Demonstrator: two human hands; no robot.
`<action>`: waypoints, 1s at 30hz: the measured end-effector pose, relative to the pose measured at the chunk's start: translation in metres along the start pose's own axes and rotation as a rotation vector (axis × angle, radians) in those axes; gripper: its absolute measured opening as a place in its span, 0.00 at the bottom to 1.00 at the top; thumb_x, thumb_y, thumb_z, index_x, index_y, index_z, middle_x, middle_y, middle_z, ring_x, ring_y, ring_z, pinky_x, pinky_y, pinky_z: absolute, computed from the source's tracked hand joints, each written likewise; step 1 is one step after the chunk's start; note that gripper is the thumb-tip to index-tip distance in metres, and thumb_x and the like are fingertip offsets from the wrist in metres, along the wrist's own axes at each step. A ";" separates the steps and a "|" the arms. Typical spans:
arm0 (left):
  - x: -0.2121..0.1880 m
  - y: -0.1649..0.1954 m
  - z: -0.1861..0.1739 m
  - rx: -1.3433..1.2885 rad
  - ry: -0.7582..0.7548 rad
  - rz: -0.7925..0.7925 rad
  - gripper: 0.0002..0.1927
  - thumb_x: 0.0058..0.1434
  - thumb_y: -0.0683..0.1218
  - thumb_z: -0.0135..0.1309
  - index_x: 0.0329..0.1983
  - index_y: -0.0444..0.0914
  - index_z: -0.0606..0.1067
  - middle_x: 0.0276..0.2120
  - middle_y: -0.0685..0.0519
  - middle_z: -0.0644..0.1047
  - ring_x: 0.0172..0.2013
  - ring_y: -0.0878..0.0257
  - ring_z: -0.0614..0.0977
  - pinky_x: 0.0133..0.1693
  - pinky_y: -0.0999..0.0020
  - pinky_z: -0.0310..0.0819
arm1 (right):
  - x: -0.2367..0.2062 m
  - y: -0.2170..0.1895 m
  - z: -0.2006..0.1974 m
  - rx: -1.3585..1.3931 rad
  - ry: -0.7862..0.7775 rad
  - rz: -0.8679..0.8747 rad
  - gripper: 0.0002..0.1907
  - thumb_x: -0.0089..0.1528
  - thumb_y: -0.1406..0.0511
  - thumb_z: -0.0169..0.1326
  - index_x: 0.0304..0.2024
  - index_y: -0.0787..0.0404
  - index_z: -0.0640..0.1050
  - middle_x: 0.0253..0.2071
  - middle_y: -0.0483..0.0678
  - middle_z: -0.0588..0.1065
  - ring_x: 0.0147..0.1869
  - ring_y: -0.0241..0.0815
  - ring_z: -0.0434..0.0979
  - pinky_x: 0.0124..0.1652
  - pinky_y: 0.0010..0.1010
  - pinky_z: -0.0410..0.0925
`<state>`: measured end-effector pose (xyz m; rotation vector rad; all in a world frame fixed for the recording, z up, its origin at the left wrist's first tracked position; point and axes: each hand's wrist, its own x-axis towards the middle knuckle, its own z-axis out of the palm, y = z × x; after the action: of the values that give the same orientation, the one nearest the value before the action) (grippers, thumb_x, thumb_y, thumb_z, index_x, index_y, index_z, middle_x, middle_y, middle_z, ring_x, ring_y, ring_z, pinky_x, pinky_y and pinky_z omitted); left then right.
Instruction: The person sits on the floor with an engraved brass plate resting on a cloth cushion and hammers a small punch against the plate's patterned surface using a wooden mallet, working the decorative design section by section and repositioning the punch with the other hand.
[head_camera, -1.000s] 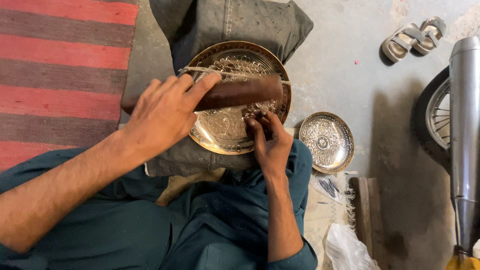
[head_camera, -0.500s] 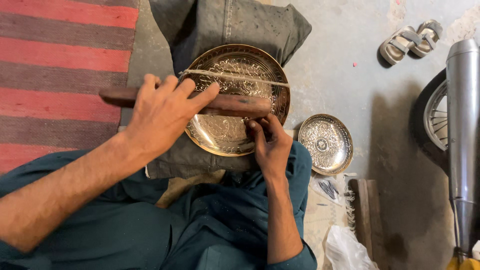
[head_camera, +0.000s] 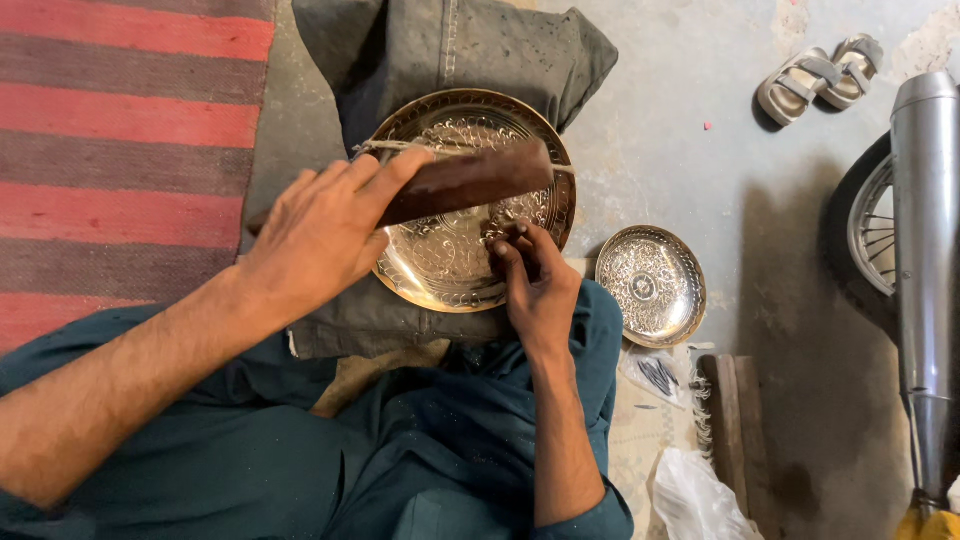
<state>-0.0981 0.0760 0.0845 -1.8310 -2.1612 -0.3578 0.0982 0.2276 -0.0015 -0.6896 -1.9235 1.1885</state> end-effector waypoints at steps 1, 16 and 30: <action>-0.001 0.000 0.000 -0.020 0.010 -0.005 0.36 0.56 0.37 0.54 0.71 0.45 0.68 0.37 0.51 0.75 0.37 0.56 0.78 0.39 0.55 0.66 | 0.000 -0.001 0.000 0.007 -0.005 0.008 0.14 0.66 0.74 0.56 0.55 0.68 0.75 0.43 0.52 0.83 0.47 0.35 0.83 0.45 0.25 0.76; 0.000 -0.002 -0.008 0.176 0.003 0.047 0.36 0.62 0.39 0.57 0.74 0.50 0.65 0.38 0.53 0.74 0.37 0.56 0.77 0.40 0.55 0.65 | 0.000 -0.001 -0.001 -0.027 -0.025 0.020 0.13 0.66 0.73 0.57 0.54 0.68 0.76 0.43 0.51 0.84 0.46 0.35 0.85 0.45 0.25 0.77; -0.071 0.010 -0.004 -0.699 -0.163 -0.547 0.40 0.51 0.42 0.56 0.69 0.40 0.60 0.46 0.36 0.78 0.45 0.38 0.81 0.43 0.49 0.76 | 0.000 0.024 -0.043 0.552 0.388 0.196 0.07 0.71 0.69 0.52 0.51 0.60 0.72 0.42 0.48 0.81 0.48 0.38 0.82 0.45 0.28 0.75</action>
<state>-0.0771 0.0113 0.0623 -1.5330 -2.8842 -1.2541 0.1348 0.2586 -0.0111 -0.7444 -1.1550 1.4948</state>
